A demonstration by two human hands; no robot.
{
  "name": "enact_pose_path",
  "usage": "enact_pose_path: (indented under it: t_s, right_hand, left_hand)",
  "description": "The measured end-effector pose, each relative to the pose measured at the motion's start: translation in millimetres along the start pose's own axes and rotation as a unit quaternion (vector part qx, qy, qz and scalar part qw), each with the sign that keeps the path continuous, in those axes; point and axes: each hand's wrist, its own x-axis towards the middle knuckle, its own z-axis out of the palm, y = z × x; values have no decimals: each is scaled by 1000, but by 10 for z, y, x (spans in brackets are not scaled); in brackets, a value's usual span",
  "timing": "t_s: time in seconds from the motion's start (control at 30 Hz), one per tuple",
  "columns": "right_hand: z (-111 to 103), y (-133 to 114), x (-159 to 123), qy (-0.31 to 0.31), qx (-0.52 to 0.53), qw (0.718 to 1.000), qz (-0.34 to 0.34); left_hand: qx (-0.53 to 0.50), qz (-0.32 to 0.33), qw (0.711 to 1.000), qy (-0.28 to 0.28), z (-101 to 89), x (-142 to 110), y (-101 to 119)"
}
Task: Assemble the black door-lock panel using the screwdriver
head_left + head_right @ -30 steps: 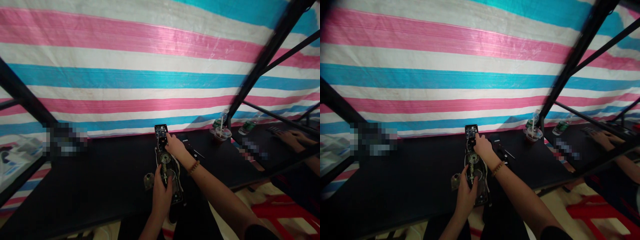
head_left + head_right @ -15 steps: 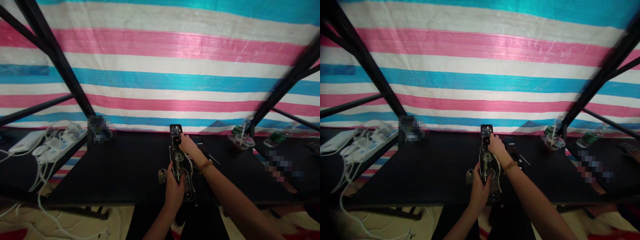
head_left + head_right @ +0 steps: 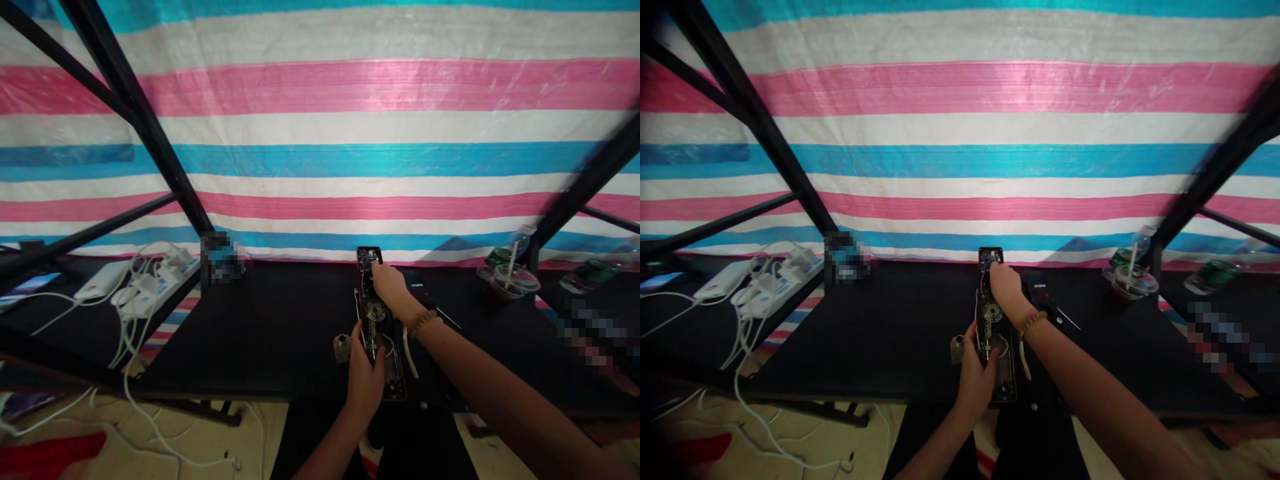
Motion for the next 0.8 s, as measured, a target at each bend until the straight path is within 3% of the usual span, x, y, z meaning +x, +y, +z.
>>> enact_pose_path:
  t_s: [0.3,0.6,0.8]
  right_hand:
    - [-68,33,-10,0,-61,998,-35]
    - [-355,137,210,2,-92,994,-65]
    - [-309,186,96,28,-97,987,-123]
  left_hand:
    - [1,-7,1000,-3,-16,22,17]
    - [21,-5,1000,-2,-20,98,71]
    - [56,11,998,5,9,111,57]
